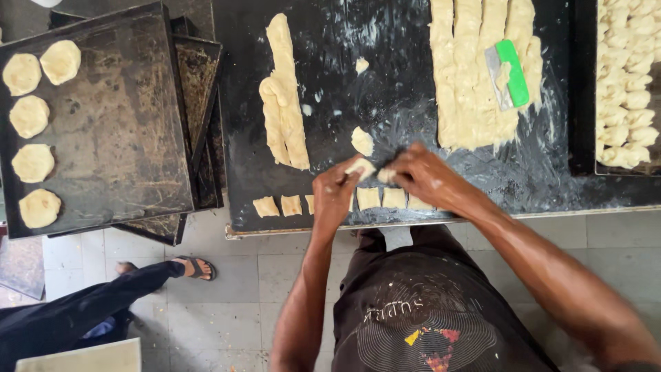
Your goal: The person cuts strips of dough using a plastic scraper and rolls the pieces into small balls by hand, placing them onto a metal tray.
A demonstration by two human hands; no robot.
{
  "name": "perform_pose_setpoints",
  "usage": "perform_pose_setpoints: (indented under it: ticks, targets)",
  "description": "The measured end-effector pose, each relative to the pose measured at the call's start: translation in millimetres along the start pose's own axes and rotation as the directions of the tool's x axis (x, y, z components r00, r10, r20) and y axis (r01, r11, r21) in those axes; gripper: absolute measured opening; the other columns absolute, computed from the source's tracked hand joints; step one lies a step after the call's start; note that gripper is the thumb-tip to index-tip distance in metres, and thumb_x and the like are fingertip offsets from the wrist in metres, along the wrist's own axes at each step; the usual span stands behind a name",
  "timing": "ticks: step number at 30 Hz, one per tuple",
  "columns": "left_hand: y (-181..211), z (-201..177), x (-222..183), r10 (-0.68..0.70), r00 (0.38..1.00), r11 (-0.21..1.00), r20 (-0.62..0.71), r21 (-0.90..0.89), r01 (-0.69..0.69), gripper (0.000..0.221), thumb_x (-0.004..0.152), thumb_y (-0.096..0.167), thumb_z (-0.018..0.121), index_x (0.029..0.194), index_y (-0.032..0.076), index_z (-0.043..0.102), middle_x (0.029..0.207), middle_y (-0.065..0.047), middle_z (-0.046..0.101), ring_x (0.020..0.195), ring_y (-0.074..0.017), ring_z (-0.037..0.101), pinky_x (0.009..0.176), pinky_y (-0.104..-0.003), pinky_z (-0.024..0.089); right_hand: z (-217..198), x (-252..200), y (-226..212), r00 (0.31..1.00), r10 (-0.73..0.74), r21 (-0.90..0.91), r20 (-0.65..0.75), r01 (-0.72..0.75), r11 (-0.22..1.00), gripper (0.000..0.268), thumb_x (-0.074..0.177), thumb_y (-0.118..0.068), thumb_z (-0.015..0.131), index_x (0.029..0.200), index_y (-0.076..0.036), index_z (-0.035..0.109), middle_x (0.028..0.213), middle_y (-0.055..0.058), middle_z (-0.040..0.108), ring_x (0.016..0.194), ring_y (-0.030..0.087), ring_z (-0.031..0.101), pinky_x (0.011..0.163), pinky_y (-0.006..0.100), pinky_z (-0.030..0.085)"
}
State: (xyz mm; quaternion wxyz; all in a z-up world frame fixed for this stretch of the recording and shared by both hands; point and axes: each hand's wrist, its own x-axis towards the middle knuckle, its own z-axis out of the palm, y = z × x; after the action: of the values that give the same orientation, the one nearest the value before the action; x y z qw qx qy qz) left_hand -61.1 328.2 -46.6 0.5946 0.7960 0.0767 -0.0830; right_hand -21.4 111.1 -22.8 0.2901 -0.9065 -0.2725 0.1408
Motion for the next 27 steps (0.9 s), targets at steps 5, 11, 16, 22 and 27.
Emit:
perform_pose_setpoints:
  ticks: [5, 11, 16, 22, 27]
  targets:
    - [3, 6, 1, 0.133, 0.936, 0.989, 0.326, -0.100, -0.106, 0.054, 0.092, 0.009, 0.068, 0.143, 0.013, 0.053, 0.132, -0.017, 0.069, 0.088, -0.0130, 0.067, 0.076, -0.029, 0.057, -18, -10, -18, 0.931, 0.365, 0.344, -0.007, -0.341, 0.875, 0.022, 0.087, -0.019, 0.079, 0.090, -0.001, 0.066, 0.086, 0.008, 0.065, 0.076, 0.019, 0.067, 0.067, 0.041, 0.058]
    - [9, 9, 5, -0.014, 0.887, 0.975, 0.461, -0.192, 0.115, 0.037, 0.094, 0.006, 0.068, 0.131, -0.001, 0.068, 0.118, -0.023, 0.076, 0.100, -0.0257, 0.072, 0.090, -0.041, 0.061, -24, -21, -33, 0.986, -0.005, 0.095, -0.165, 0.021, 0.995, 0.019, 0.084, -0.009, 0.082, 0.101, -0.006, 0.072, 0.090, 0.010, 0.067, 0.091, 0.028, 0.060, 0.082, 0.043, 0.052]
    - [-2, 14, 3, 0.057, 0.855, 0.566, 0.516, -0.722, 0.398, 0.038, 0.096, 0.002, 0.048, 0.130, -0.004, 0.064, 0.141, -0.012, 0.064, 0.115, -0.0231, 0.071, 0.103, -0.040, 0.055, -11, -39, -46, 0.938, -0.249, -0.187, -0.242, 0.207, 0.960, 0.039, 0.077, 0.001, 0.074, 0.115, -0.002, 0.070, 0.112, 0.015, 0.068, 0.103, 0.030, 0.061, 0.096, 0.042, 0.052]
    - [11, 28, -25, 0.081, 0.929, 0.951, 0.361, -0.308, 0.037, 0.029, 0.096, -0.009, 0.062, 0.123, -0.009, 0.073, 0.154, -0.023, 0.052, 0.090, -0.0274, 0.060, 0.077, -0.049, 0.054, -25, -45, -8, 0.945, 0.327, 0.685, 0.011, -0.245, 0.686, 0.038, 0.081, -0.008, 0.080, 0.115, -0.012, 0.066, 0.111, 0.008, 0.069, 0.094, 0.019, 0.067, 0.085, 0.034, 0.056]
    - [45, 54, -16, 0.334, 0.935, 0.940, 0.124, -0.112, -0.321, 0.030, 0.089, 0.011, 0.077, 0.118, 0.005, 0.071, 0.108, -0.011, 0.073, 0.096, -0.0182, 0.069, 0.076, -0.035, 0.055, -47, -53, 6, 0.959, 0.281, 0.726, -0.044, -0.162, 0.668, 0.019, 0.091, -0.004, 0.076, 0.109, -0.004, 0.078, 0.106, 0.011, 0.072, 0.090, 0.014, 0.067, 0.073, 0.031, 0.053]
